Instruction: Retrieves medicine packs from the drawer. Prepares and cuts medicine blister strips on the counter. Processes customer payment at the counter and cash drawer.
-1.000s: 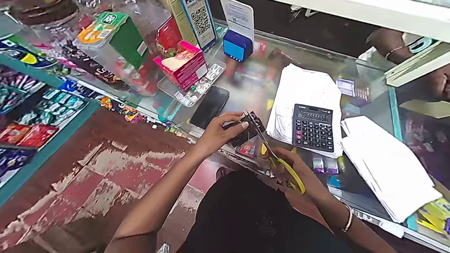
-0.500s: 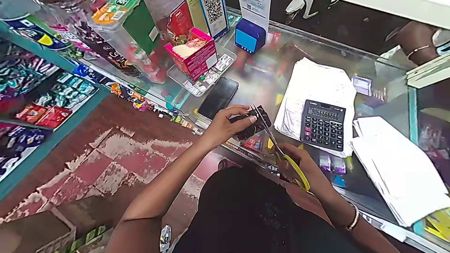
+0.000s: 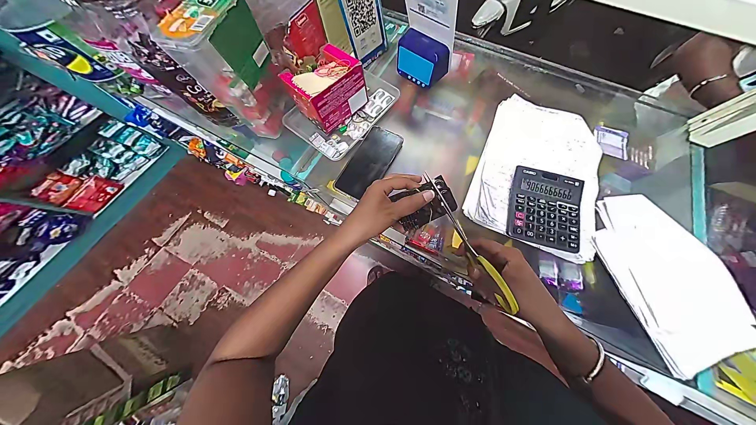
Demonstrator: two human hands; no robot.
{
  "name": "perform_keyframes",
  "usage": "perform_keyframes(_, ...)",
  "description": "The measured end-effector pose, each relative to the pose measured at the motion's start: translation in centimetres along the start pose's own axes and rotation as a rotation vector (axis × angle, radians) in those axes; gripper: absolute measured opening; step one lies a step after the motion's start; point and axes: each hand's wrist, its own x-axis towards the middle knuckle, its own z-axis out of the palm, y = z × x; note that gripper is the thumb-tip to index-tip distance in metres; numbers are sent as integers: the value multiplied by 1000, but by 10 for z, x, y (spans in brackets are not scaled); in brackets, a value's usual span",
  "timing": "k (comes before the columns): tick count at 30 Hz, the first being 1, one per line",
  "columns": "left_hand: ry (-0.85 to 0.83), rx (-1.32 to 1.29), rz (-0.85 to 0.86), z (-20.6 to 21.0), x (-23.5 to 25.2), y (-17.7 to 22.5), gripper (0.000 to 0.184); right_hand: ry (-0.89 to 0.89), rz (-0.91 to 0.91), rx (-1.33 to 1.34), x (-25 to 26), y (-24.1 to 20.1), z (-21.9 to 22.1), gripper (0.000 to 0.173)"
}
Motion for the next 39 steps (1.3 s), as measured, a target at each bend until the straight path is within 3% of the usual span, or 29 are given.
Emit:
perform_keyframes(4,-7,-17,-39,1,5,-3,17,11,32,15,3,0,3,28)
perform_keyframes(7,-13,-38,-58,0,9,-7,18,57,48,-8,5,3,3,30)
perform_keyframes(11,15,-89,-22,-9,3,-18,23,378,-20,-579,0,5,-8,51)
perform_keyframes(13,63,-154,-55,-16,-5,-27,29,435,36,-812,-4,-1,-8,53)
perform_keyframes(18,230,-325,-118,-31,-32,-41,42,224,198,-1002,15,-21,26,41)
perform_keyframes(21,194,-332,-58,-42,-42,-47,66,-15,256,-1027,39,-43,25,35)
perform_keyframes(23,177,-348,-24,-46,-46,-50,79,-82,163,-978,62,-59,8,30)
perform_keyframes(25,163,-407,-14,-42,-47,-55,83,18,70,-1027,98,-62,-16,28)
perform_keyframes(28,120,-431,-50,-38,-47,-58,77,100,-100,-1038,149,-25,-51,38)
perform_keyframes(33,40,-435,-3,-35,-43,-68,81,-29,-198,-950,151,-18,-70,21)
perform_keyframes(34,42,-425,8,-33,-41,-70,79,37,-223,-947,139,-24,-76,20)
perform_keyframes(36,66,-347,9,-28,-36,-72,71,358,-204,-987,104,-38,-103,19)
perform_keyframes(39,155,-134,-32,-13,-33,-66,69,836,-21,-1143,52,-22,-199,15)
